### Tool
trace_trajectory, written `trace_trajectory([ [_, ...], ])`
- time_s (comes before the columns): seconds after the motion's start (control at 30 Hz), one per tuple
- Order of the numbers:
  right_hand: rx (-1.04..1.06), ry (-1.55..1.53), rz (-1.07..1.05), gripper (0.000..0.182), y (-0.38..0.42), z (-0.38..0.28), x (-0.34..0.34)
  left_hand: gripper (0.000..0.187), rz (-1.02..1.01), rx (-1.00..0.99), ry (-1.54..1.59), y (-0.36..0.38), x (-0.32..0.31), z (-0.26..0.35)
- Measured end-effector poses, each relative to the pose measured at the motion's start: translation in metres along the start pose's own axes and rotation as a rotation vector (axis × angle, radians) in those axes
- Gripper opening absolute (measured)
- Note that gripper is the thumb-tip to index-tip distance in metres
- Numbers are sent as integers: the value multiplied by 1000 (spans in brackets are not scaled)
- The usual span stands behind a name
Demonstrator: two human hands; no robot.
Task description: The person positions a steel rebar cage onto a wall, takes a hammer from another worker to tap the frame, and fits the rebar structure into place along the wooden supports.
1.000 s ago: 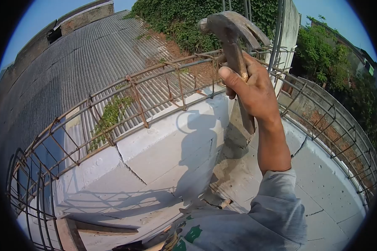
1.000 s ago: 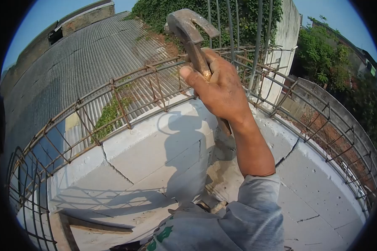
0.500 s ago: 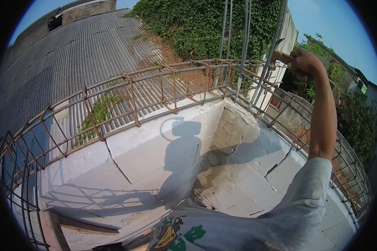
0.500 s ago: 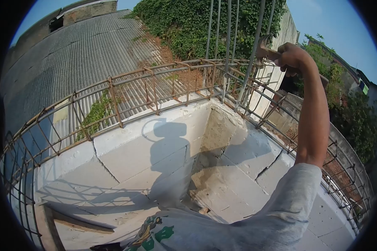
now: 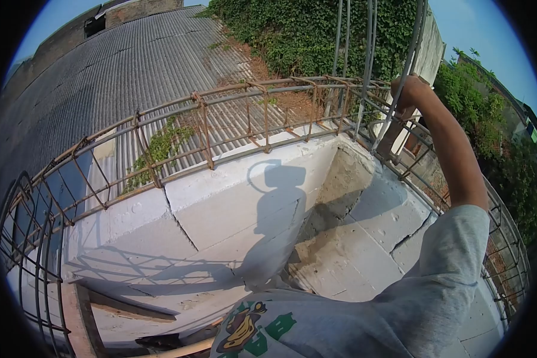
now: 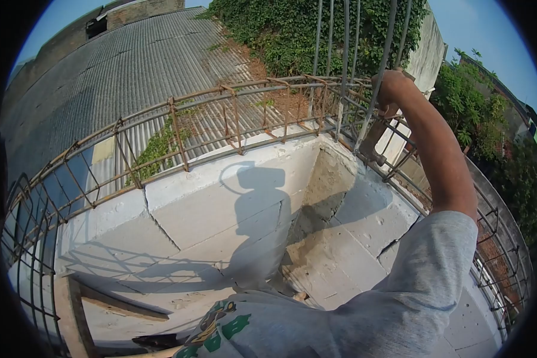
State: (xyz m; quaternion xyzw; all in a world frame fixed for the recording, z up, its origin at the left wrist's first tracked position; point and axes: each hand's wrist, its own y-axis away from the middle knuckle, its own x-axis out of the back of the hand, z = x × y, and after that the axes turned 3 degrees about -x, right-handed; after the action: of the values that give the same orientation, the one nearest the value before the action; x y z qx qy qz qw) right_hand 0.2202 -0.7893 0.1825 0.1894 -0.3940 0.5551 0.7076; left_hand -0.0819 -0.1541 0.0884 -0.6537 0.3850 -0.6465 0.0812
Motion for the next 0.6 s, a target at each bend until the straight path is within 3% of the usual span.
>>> trace_trajectory([
  [0.1, -23, 57, 83, 30, 3, -1, -1, 70, 17, 8, -22, -1, 1, -8],
  [0.23, -57, -70, 359, 24, 13, 22, -3, 71, -11, 35, -52, 7, -5, -18],
  [0.33, -79, -381, 676, 26, 28, 37, -8, 71, -33, 17, -85, -2, -26, -38],
  [0.37, 75, -613, 812, 28, 19, 54, -19, 65, 158, -88, -147, -3, -61, -60],
  [0.4, -18, -652, 902, 29, 13, 67, -27, 60, 355, -179, -226, -3, -96, -84],
  [0.47, -177, -680, 1110, 31, 6, 79, -35, 70, 103, 12, -194, 4, -50, -54],
  [0.5, -228, -738, 1214, 30, 5, 63, -26, 68, 106, 101, -144, 4, -32, -31],
  [0.6, -351, -1028, 1520, 28, 37, 12, 13, 76, 159, 36, -158, 6, -27, -31],
])
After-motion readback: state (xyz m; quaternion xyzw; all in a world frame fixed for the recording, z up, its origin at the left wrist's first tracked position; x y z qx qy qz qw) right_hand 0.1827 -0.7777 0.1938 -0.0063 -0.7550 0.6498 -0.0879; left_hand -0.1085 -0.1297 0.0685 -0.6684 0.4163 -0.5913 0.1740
